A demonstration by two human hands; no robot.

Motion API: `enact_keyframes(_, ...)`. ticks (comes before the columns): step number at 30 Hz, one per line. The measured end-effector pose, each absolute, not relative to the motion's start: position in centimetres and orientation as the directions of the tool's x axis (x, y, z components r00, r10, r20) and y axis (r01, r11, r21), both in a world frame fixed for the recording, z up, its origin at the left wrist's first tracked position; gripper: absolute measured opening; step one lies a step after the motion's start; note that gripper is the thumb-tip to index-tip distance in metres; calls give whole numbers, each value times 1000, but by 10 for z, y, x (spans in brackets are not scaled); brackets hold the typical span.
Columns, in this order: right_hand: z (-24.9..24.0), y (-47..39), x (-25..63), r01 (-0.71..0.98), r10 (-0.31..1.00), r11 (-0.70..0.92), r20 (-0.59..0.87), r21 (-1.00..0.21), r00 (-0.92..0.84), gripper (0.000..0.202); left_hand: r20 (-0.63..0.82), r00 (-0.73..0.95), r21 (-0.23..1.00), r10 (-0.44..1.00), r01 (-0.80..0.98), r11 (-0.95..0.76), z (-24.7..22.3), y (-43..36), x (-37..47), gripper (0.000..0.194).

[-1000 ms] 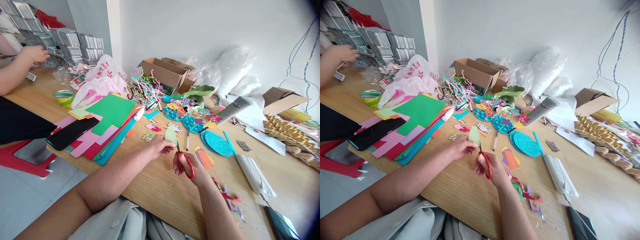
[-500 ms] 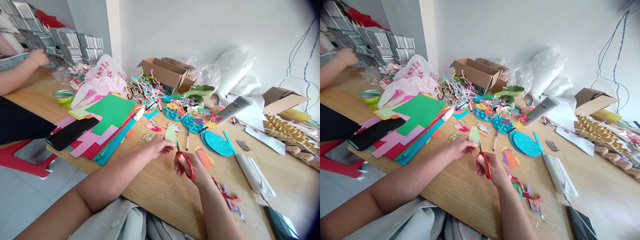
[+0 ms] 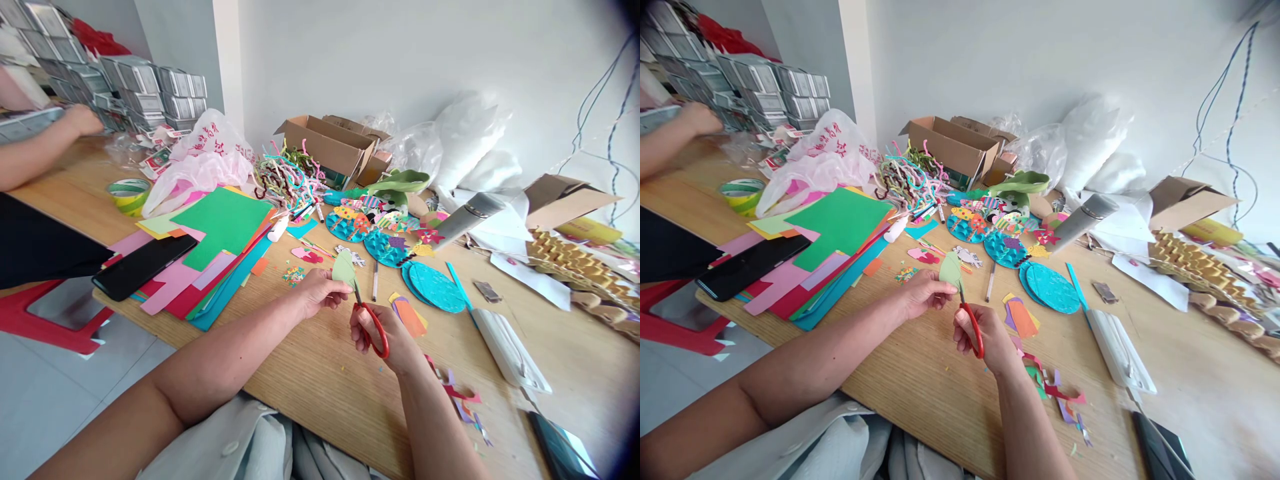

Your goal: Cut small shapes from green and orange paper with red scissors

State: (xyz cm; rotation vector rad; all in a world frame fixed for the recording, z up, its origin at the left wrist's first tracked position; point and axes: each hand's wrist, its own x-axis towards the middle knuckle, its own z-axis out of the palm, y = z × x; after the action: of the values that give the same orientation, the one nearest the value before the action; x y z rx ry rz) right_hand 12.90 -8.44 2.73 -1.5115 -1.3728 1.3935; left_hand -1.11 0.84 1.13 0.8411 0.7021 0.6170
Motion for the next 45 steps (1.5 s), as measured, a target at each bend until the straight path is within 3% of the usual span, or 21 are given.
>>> enact_keyframes(45, 31, -83, 133, 275, 936, -265, -315, -924, -157, 38, -294, 614, 887, 732, -110, 449, 10, 12, -12, 11)
